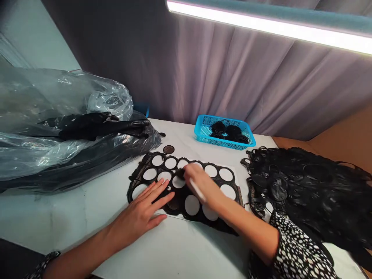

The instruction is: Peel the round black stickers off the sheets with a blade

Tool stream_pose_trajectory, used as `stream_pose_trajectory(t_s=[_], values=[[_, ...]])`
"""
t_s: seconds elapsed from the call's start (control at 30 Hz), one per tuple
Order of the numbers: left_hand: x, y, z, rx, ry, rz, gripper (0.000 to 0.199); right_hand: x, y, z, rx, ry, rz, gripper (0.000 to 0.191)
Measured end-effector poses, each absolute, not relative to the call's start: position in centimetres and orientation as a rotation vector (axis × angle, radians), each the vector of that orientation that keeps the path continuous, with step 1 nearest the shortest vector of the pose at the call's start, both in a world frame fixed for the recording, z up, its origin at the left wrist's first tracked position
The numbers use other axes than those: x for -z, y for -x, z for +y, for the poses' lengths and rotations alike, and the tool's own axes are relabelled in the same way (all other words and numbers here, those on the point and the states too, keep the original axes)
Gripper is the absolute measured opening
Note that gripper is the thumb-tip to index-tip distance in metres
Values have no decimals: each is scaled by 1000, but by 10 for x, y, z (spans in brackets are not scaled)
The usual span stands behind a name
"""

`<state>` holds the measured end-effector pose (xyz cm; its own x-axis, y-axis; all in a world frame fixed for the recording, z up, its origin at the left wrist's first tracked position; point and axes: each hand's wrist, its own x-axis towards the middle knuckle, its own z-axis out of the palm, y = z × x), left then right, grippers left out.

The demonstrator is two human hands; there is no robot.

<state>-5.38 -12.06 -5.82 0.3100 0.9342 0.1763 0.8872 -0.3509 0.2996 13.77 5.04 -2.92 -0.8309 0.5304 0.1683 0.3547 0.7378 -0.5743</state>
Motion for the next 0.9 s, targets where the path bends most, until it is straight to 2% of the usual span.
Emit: stream_pose_trajectory(t_s=[0.13, 0.33, 0.9], values=[[61, 42, -147, -423, -2433, 1708, 53, 34, -140, 1, -1078, 432, -2765, 17], [64, 43, -156, -477, -2385, 1660, 49, 38, -147, 2, -1409, 448, -2605, 11], [65, 46, -158, -477, -2372, 1645, 50, 35, -148, 1, -1418, 474, -2614, 10]])
